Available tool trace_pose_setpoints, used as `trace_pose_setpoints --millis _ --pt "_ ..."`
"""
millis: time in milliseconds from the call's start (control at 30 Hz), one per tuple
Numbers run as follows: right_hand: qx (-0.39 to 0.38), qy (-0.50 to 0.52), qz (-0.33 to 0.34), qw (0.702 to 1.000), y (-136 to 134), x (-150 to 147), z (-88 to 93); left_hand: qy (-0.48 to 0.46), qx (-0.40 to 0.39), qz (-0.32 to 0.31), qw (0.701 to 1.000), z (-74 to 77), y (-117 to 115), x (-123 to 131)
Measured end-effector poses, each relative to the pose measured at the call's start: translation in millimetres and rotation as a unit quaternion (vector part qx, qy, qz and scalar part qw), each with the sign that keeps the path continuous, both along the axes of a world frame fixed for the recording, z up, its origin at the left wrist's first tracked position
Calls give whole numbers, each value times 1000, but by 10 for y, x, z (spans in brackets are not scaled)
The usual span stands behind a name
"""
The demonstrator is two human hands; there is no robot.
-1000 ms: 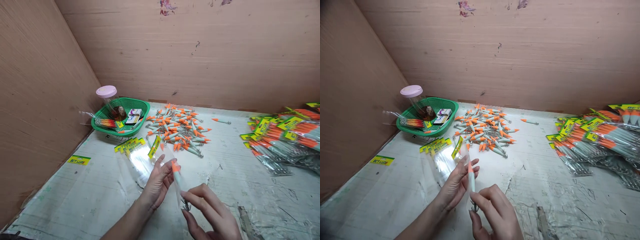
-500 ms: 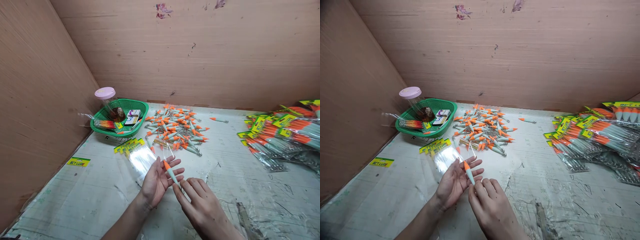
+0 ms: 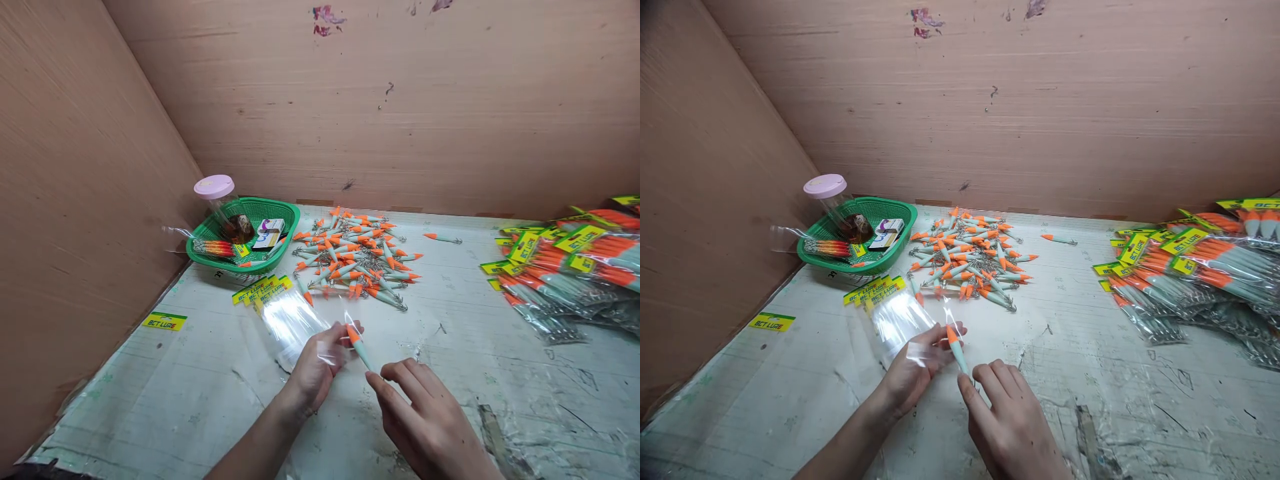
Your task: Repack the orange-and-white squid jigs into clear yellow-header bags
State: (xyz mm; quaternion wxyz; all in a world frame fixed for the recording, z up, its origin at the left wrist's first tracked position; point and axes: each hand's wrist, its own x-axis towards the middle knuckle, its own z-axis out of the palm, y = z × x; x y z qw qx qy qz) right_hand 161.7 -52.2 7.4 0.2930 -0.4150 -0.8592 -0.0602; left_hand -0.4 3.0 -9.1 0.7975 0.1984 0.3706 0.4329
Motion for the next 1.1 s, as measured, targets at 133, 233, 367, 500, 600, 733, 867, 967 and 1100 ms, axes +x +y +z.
trace_pose_setpoints --millis 133,233,367,500,600,733,867,967,1100 --pt "-1 9 2 1000 -48 68 -35 18 9 17 1000 -14 -29 40" --pt "-8 -5 13 1000 -75 118 -50 -49 -37 4 998 -10 -17 5" --pt "-9 -28 19 999 -103 171 -31 -67 -42 -50 996 -27 17 -33" --pt "-2 -17 14 1000 -108 166 0 -13 -11 12 1000 -28 -17 34" --pt "-10 15 -11 1000 -94 114 6 -12 -24 36 999 9 -69 91" --pt "-16 70 -39 997 -90 19 -19 -51 -36 31 998 26 -100 103" --pt "-36 167 -36 985 -110 -63 -90 -46 -31 45 997 10 -102 107" --pt "-32 215 -44 975 -114 -105 -150 -46 -32 26 998 19 -119 128" --pt "-2 217 -46 975 -105 -106 -178 -62 -22 1 998 16 -148 142"
